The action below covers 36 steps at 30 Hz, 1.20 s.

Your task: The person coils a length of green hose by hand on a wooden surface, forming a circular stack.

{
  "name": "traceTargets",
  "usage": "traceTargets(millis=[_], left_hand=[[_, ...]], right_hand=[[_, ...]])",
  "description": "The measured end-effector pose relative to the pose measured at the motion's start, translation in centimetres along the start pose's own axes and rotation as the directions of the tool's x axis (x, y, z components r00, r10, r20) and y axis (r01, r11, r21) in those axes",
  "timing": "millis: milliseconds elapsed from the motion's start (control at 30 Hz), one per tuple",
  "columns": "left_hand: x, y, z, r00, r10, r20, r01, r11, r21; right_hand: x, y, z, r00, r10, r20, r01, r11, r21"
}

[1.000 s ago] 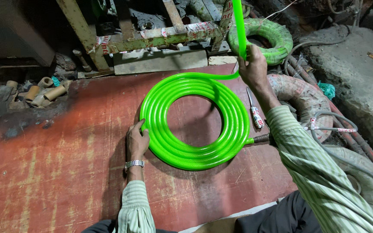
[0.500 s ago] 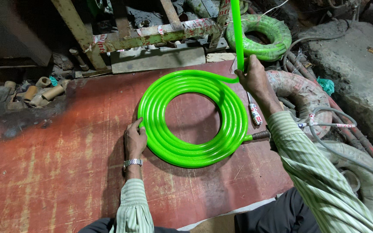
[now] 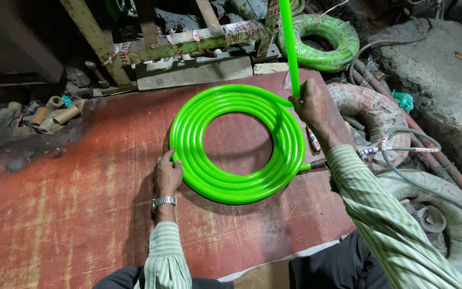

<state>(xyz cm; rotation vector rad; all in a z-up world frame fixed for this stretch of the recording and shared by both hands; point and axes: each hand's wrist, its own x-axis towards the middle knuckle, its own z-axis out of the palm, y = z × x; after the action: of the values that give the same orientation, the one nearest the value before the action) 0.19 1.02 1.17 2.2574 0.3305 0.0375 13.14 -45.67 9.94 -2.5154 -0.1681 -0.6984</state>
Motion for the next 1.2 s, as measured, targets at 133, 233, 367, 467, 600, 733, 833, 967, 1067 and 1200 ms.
traceTargets(millis=[133,233,367,467,600,733,833,967,1067,1200], left_hand=[[0.4,-1.6,1.2,0.999,-0.019,0.035,0.016,0.997,0.079],[-1.1,-0.4,0.9,0.999,-0.026,0.046,0.023,0.997,0.074],[-2.3,0.3,1.0,0.994,-0.064,0.083,0.056,0.993,0.102],[-3.7,2.2,0.5,0.989,-0.097,0.114,0.085,0.991,0.108],[-4.8,4.2,0.2,0.975,-0.171,0.145,0.157,0.982,0.101],[-4.8,4.5,0.3,0.97,-0.196,0.143,0.18,0.977,0.116],[-4.9,5.1,-0.7,0.968,-0.191,0.162,0.177,0.979,0.096],[-3.7,3.1,0.4,0.966,-0.188,0.176,0.171,0.979,0.107],[-3.9,3.0,0.7,0.976,-0.148,0.158,0.131,0.985,0.114],[-3.9,2.9,0.8,0.972,-0.176,0.155,0.158,0.98,0.124]], right_hand=[[-0.9,-1.5,-1.2,0.999,-0.034,-0.004,0.035,0.994,0.107],[-0.9,2.8,0.7,1.0,-0.021,0.008,0.021,1.0,-0.01],[-1.3,1.0,-1.0,0.999,-0.004,0.034,0.005,1.0,-0.002],[-0.9,-1.7,-3.2,0.997,0.031,0.064,-0.029,0.999,-0.037],[0.2,-1.9,-4.0,0.999,0.002,0.053,0.001,0.998,-0.063],[0.3,-3.6,-5.3,0.998,-0.063,-0.03,0.063,0.998,0.0],[-0.9,-4.2,-5.2,0.988,-0.155,0.005,0.155,0.988,-0.007],[-1.9,-2.3,-4.4,0.993,-0.118,0.021,0.119,0.99,-0.08],[-2.4,-2.8,-4.9,0.996,-0.082,0.034,0.084,0.995,-0.051],[-2.9,-2.6,-5.2,0.998,-0.046,0.034,0.048,0.998,-0.041]])
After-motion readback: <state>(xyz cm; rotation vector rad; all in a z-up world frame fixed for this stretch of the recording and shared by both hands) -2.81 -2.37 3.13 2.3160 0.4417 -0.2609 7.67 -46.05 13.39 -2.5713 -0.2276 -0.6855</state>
